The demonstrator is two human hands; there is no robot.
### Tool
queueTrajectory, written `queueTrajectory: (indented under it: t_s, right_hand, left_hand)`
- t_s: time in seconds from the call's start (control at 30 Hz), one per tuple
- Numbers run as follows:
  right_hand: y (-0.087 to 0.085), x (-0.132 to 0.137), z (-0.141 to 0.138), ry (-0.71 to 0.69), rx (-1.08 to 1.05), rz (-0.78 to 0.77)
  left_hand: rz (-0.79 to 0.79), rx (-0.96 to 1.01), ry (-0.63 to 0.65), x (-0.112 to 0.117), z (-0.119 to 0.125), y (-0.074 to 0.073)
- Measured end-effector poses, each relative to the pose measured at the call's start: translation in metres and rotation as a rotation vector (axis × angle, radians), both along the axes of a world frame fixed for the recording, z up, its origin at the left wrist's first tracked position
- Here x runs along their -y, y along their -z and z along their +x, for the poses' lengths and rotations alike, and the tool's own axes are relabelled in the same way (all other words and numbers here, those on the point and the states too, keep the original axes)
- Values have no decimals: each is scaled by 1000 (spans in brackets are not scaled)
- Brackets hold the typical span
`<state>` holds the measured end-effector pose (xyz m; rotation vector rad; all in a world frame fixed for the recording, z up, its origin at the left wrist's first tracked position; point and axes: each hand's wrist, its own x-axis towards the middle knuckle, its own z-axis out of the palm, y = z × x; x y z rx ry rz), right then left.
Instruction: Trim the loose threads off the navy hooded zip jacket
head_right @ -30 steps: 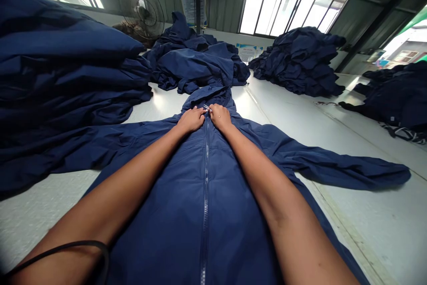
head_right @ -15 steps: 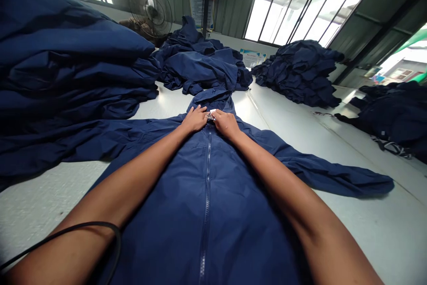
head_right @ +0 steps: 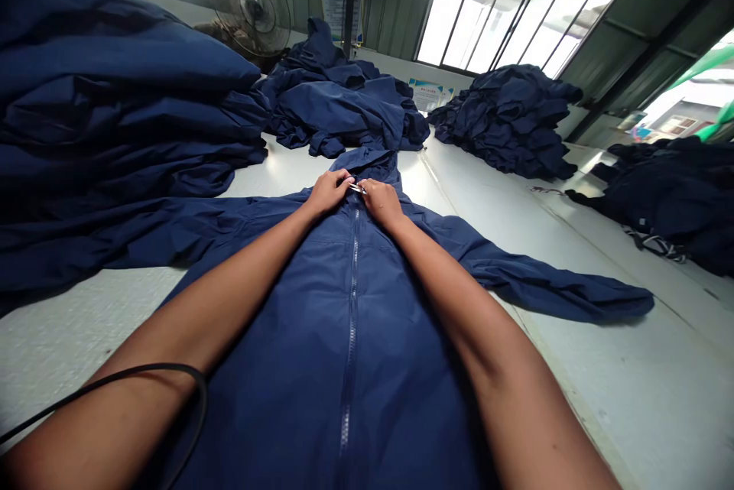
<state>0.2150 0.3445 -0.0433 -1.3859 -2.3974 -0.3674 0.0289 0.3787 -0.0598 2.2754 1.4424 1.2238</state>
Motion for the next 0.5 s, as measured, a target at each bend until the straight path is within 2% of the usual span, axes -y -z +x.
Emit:
queueTrajectory:
  t_s: [0.13, 0.27, 0.37, 0.5]
  right_hand:
    - [-8, 14, -7, -56, 48, -29]
    - [-23, 51, -8, -138, 128, -65]
    - [-30, 106, -4, -195, 182, -92]
    - [-31, 213, 7, -238, 197, -120]
  left_hand:
    - [-15, 125, -30, -5, -3, 2]
    - [14, 289, -122, -12, -7, 2]
    - [43, 407, -174, -16, -8, 2]
    - [47, 518, -191, -18, -8, 1]
